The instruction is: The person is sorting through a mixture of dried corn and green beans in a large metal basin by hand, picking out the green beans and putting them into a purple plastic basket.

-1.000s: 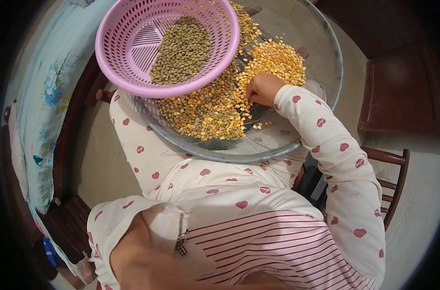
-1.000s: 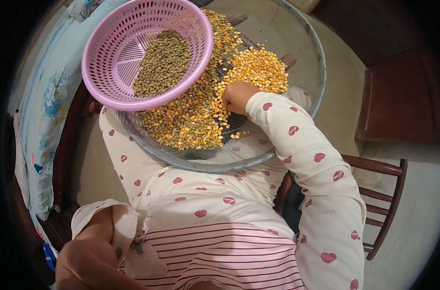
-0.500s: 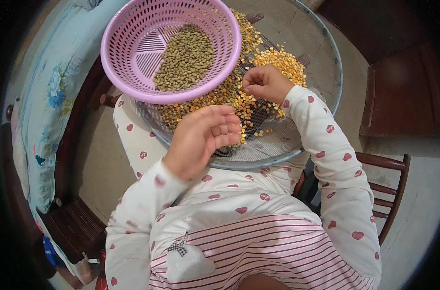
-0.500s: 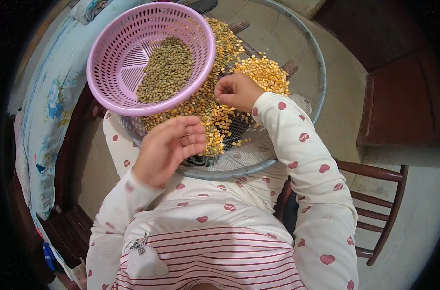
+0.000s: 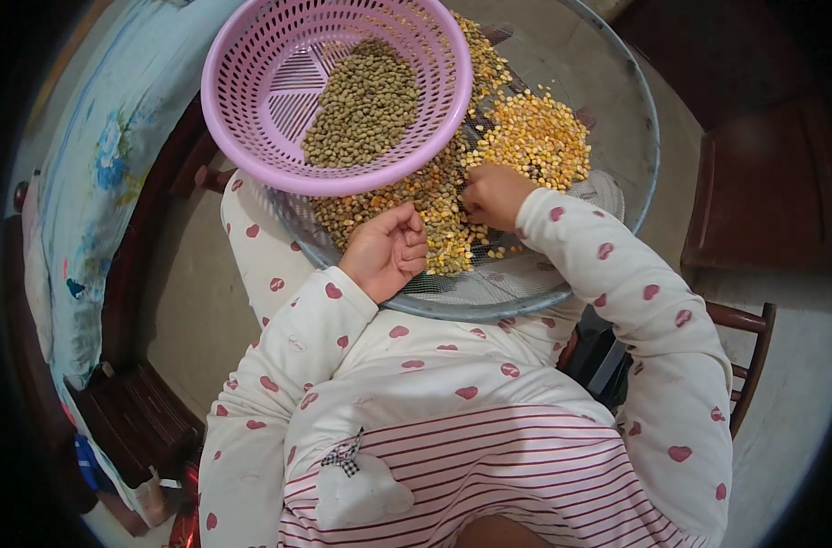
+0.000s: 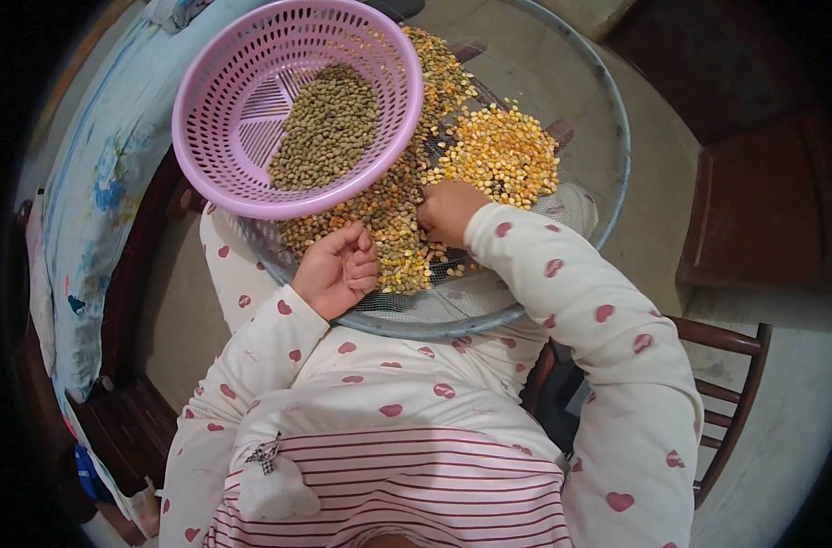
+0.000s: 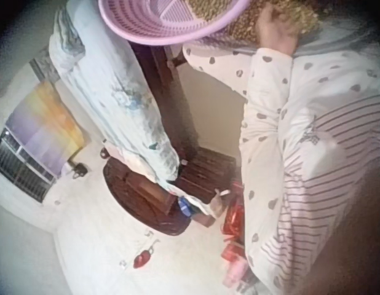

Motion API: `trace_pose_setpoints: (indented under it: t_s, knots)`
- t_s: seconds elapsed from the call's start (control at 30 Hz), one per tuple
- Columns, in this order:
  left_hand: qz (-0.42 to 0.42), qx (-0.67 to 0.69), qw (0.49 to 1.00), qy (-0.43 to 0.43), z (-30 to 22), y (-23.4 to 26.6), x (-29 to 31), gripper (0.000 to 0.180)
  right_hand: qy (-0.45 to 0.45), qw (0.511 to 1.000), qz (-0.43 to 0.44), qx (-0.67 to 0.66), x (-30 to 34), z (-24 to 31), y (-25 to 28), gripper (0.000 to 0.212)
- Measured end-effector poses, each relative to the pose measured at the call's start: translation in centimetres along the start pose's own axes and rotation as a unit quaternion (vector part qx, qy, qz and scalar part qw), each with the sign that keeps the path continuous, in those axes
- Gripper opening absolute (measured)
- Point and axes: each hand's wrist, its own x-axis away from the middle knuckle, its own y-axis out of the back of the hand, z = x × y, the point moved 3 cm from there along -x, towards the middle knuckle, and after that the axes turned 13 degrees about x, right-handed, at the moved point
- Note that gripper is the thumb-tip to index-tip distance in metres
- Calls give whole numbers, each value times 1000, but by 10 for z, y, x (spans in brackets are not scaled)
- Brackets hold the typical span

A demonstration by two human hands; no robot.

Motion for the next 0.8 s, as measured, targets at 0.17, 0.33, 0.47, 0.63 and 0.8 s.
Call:
trace_pose_setpoints:
  t_s: [0.17, 0.33, 0.47, 0.63, 0.8]
  knots:
    - [-26, -17, 1000, 1, 1, 0, 1, 25, 1, 994, 101, -29, 37, -48, 19, 14]
    - [-28, -33, 999, 4, 1, 4, 3, 24, -50, 998, -16, -36, 27, -43, 37, 11]
    - [-36, -54, 998, 11, 1, 1, 3, 21, 18, 987, 31, -154, -1, -8, 33, 16]
    - [-39, -74, 996, 6, 4, 1, 0, 20, 27, 995, 30, -86, -9, 9, 2, 15]
    - [-53, -77, 996, -1, 2, 4, 1, 20, 32, 998, 22, -49, -11, 12, -3, 15]
